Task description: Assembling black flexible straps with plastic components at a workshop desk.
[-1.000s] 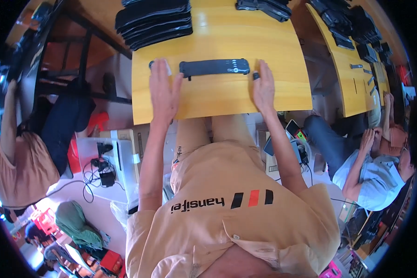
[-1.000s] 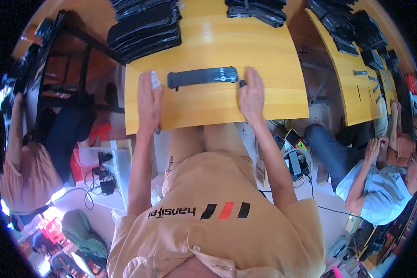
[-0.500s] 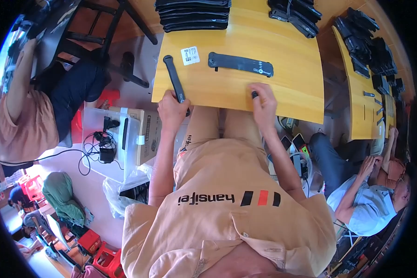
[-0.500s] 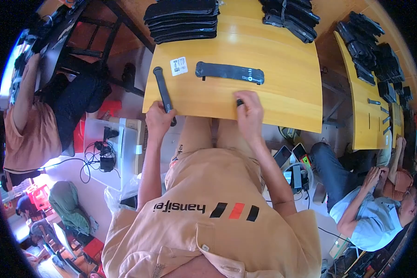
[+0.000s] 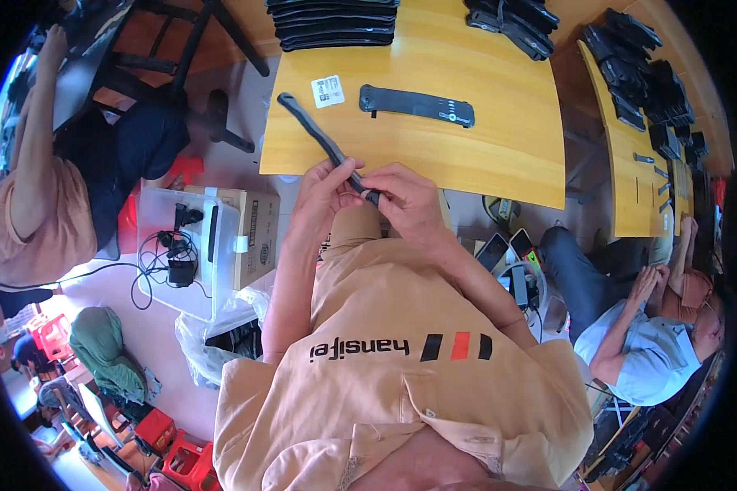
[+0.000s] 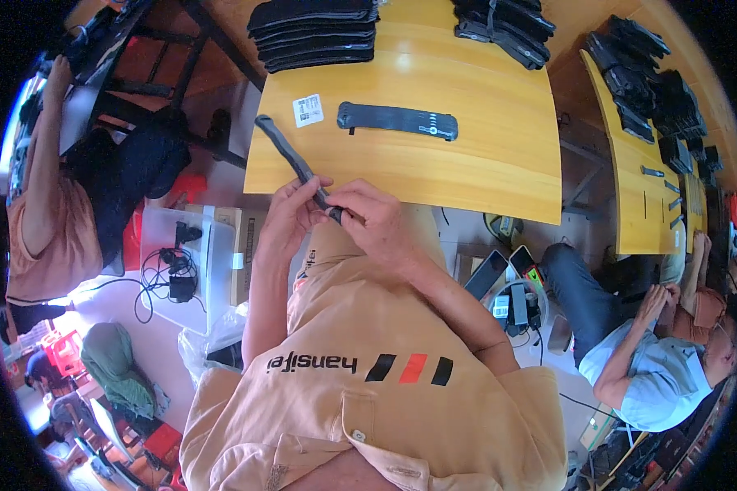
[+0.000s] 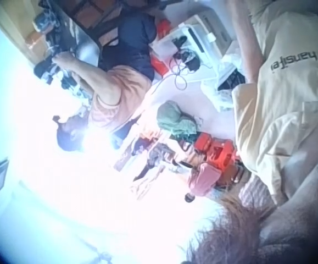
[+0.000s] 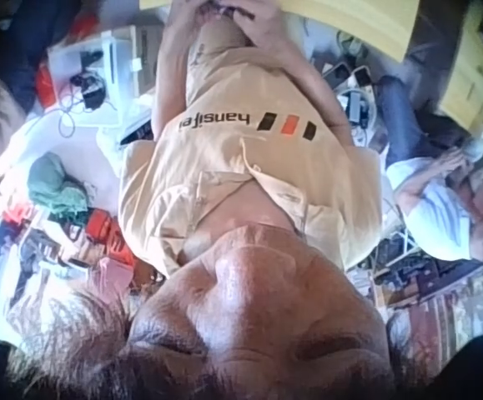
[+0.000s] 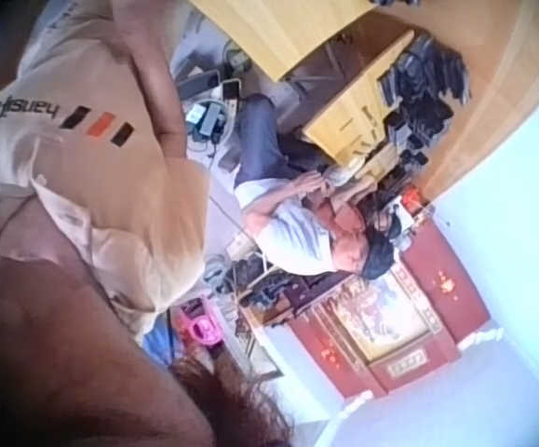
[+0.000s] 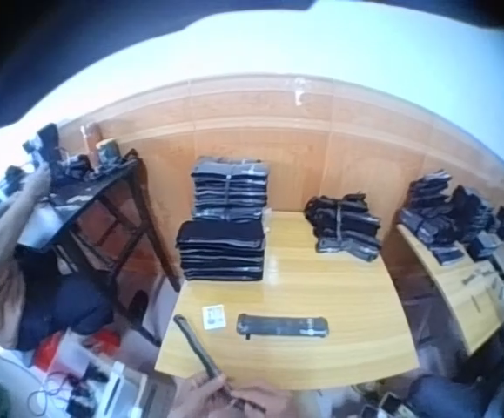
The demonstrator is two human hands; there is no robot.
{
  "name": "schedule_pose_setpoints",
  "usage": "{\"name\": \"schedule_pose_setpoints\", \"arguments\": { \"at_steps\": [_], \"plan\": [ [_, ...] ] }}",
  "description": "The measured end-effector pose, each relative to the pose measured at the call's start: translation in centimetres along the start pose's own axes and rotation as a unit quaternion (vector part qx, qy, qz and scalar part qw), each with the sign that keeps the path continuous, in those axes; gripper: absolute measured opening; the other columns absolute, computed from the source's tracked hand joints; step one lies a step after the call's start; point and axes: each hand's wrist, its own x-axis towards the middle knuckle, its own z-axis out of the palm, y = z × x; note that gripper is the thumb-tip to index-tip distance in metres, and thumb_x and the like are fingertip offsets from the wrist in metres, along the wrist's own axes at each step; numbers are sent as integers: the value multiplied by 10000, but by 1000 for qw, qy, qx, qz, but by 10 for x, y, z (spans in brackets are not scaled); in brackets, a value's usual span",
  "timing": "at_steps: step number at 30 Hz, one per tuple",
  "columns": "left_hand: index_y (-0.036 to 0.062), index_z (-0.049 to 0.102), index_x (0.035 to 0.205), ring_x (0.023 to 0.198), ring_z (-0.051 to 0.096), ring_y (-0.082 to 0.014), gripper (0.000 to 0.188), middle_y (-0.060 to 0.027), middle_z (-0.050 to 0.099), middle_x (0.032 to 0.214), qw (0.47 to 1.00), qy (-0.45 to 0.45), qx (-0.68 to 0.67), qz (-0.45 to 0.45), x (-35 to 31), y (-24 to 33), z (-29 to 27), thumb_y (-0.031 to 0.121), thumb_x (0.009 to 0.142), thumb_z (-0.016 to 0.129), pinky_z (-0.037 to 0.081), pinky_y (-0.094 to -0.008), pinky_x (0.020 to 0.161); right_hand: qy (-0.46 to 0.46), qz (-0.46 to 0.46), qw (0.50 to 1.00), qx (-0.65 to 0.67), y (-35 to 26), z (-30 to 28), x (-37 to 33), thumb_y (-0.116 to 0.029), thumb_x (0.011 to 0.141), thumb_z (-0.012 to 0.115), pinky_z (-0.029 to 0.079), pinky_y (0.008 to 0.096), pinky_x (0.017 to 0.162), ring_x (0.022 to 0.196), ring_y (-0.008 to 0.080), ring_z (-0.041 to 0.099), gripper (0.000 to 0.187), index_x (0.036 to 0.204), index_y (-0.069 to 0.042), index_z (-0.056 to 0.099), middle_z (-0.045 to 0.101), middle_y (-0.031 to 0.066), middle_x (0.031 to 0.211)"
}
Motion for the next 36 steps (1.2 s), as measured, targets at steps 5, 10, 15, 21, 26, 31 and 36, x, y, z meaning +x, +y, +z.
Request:
{"name": "schedule_pose_setpoints", "arguments": {
  "at_steps": [5,10,15,21,26,31,36],
  "plan": [
    [-20,585,1016,733,613,-98,242,-60,630,839,998,-38,-29,36,-12,-10,14,156,852,593,509,-213,646,26,42,994,102,5,-10,-1,102,709,571,478,237,648,766,183,595,255,936,15,648,599,117,886],
    [-26,597,997,742,619,-113,230,-70,632,835,997,-36,-11,64,-14,-4,21,137,835,613,514,-213,665,35,27,998,34,-3,-22,0,109,689,543,464,234,597,697,165,584,256,893,6,659,604,103,834],
    [-22,611,968,725,621,-112,211,-74,635,826,998,-41,-5,50,-13,-2,26,126,819,633,516,-209,659,46,-21,999,2,-11,-28,0,95,675,540,463,250,548,647,174,582,257,884,-3,654,603,97,797],
    [-19,623,930,707,621,-103,190,-62,637,804,998,-27,16,50,-14,-4,30,116,801,655,523,-210,637,6,-70,993,-98,-16,-35,-1,38,665,587,475,276,532,633,207,588,199,854,-1,636,598,102,787],
    [-8,630,940,707,614,-91,177,-52,640,820,995,-14,75,66,-13,-6,32,112,810,642,515,-212,635,-14,-17,997,-75,-18,-39,3,-2,675,595,471,282,526,594,212,581,161,832,10,633,587,113,737],
    [-6,631,936,707,612,-92,174,-49,639,817,994,-9,76,74,-14,-7,32,107,806,647,510,-210,630,-45,37,997,-53,-21,-41,3,61,657,549,490,283,590,663,245,609,200,841,34,621,612,130,779],
    [-13,627,937,718,612,-95,179,-54,638,817,992,8,96,76,-14,-5,39,101,802,649,513,-216,636,-24,3,994,-104,-22,-38,0,53,668,558,490,288,587,653,244,608,191,850,36,617,612,126,766]
  ]
}}
